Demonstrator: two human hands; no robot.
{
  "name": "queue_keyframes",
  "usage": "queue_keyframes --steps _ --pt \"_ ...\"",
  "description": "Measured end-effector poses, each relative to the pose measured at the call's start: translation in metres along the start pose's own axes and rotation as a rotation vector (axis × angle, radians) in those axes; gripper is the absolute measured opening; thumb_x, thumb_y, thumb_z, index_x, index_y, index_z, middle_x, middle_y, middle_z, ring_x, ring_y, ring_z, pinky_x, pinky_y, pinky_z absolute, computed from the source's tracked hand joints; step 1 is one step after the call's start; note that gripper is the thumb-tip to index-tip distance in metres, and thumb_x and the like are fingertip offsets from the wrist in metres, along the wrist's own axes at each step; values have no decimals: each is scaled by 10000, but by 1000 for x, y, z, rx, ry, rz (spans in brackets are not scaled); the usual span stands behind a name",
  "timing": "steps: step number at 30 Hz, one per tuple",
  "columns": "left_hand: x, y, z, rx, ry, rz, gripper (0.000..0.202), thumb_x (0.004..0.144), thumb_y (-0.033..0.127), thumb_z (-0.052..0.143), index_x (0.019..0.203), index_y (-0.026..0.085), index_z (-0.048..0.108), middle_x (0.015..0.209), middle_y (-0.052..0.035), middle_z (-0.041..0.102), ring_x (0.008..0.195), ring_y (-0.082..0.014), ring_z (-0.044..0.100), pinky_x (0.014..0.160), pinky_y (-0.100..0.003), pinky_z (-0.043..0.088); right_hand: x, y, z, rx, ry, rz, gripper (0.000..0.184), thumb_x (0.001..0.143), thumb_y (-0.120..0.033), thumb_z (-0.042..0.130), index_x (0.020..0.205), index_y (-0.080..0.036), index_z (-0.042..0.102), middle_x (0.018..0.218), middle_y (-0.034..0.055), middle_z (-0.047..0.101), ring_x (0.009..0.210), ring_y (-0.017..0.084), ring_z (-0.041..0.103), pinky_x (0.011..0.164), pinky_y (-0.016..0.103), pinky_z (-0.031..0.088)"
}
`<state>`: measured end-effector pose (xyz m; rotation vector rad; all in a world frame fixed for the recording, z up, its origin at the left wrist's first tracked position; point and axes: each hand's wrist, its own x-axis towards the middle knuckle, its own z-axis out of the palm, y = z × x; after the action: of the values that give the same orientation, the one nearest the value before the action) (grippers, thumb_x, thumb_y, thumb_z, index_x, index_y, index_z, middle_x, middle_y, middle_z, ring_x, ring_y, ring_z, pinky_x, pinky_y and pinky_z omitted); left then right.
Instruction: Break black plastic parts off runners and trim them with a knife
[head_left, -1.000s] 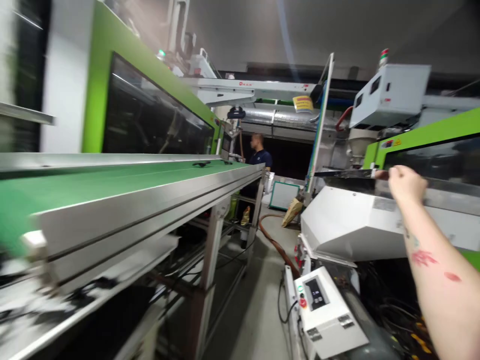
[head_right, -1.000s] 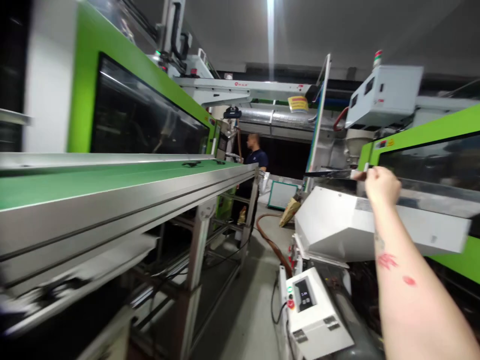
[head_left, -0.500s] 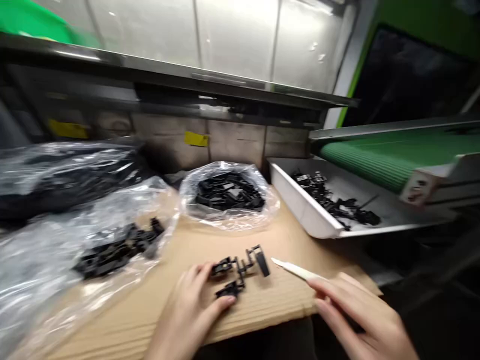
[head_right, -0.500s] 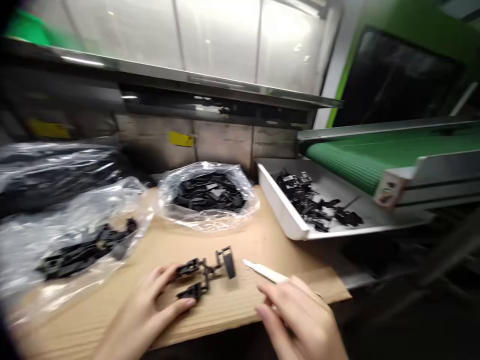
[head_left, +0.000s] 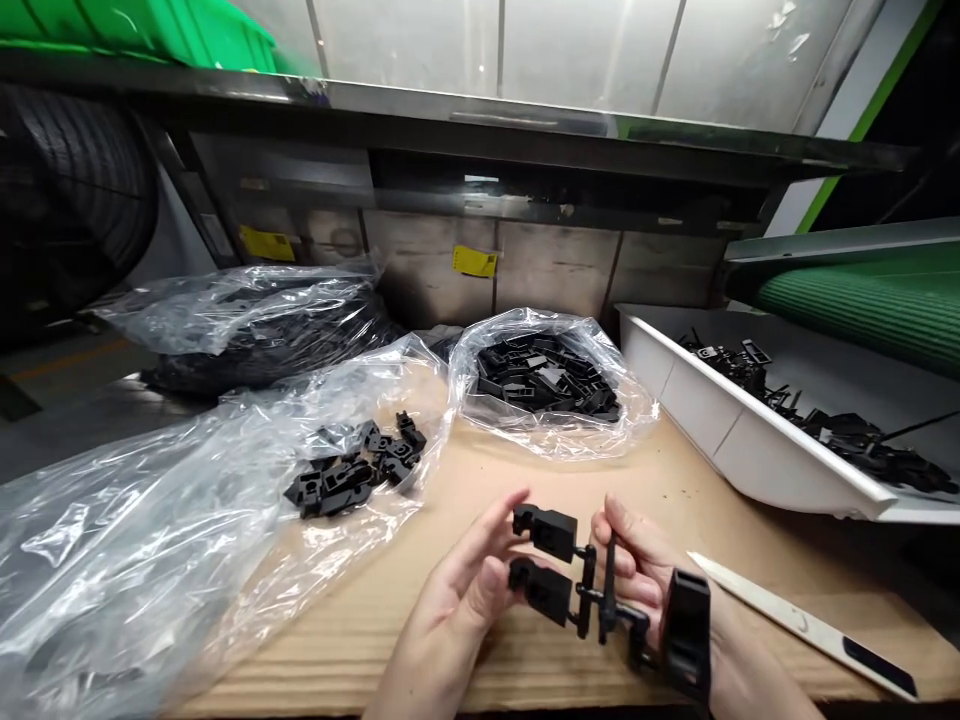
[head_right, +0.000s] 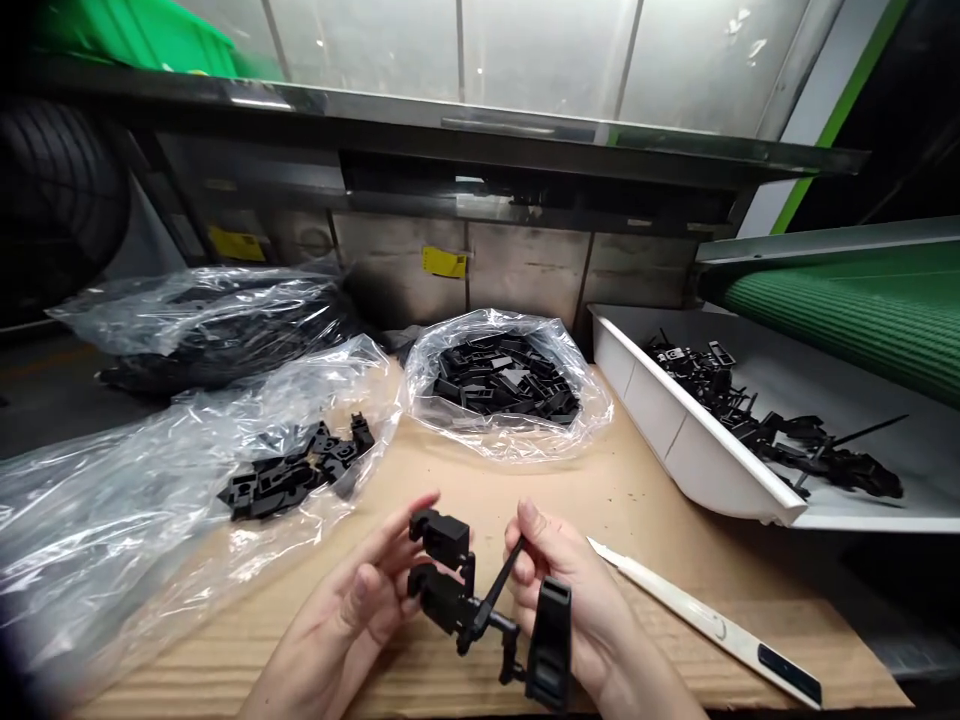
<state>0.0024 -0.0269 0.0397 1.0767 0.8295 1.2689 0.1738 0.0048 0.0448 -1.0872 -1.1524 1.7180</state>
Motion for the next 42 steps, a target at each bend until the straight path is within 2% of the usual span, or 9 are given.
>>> queue_keyframes --steps 4,7,11,13,18,27,33,36,42 --pt "-4 4 4 186 8 111 186 800 304 599 966 288 683 777 16 718 731 -190 674 680 -268 559 -4 -4 -1 -9 -41 15 465 717 -666 449 704 -203 406 488 -111 283 332 10 155 288 135 187" --pt "-12 5 -2 535 -29 344 265 864 188 477 946 326 687 961 34 700 895 -188 649 824 -278 517 -8 -23 -8 -147 -56 -71 327 781 -483 535 699 -168 503 516 -57 406 391 37 296 366 169 250" --pt "-17 -2 -8 990 51 415 326 876 231 459 1185 303 534 1250 16 550 1169 -218 479 1002 -378 381 -3 -34 -3 -988 -36 -651 242 887 -190 400 664 -157 486 613 4 466 565 104 389 534 241 290" --pt "-14 -8 -8 1213 -16 359 408 865 288 476 1269 238 449 1328 -38 468 1219 -254 416 996 -432 376 4 -30 7 -1289 -101 -805 232 874 -111 348 679 -165 461 665 19 485 599 123 387 550 256 284" --pt "-5 -18 -5 1480 -170 324 399 896 223 356 1277 129 426 1319 -124 467 1224 -263 406 1000 -491 344 26 -31 29 -1337 -254 -763 214 791 -69 441 612 -180 405 614 -33 434 535 89 343 494 216 247" --pt "-12 -20 -12 1442 -16 421 486 896 299 392 1355 232 247 1396 -34 370 1264 -203 349 1013 -369 356 25 -48 -7 -1264 -206 -754 224 891 -123 344 694 -168 442 653 -11 459 592 98 410 571 203 332" --pt "-1 -23 -6 1594 -155 484 345 875 237 400 1203 174 489 1236 -105 557 1110 -281 529 936 -516 408 24 -29 14 -1226 -331 -725 152 783 -100 492 650 -174 485 693 -2 500 632 116 382 583 243 292" --pt "-1 -24 -8 1657 -150 537 372 881 268 396 1226 150 468 1250 -112 542 1104 -282 535 906 -504 443 19 -35 10 -1077 -206 -629 144 796 -134 491 663 -169 533 671 5 525 621 117 419 593 253 320" --pt "-3 -28 -15 1808 -134 659 453 894 333 364 1285 103 383 1298 -93 485 1131 -249 516 840 -437 513 -2 -34 -30 -556 72 -212 278 845 -360 478 769 -125 603 700 70 670 570 144 642 503 250 508"
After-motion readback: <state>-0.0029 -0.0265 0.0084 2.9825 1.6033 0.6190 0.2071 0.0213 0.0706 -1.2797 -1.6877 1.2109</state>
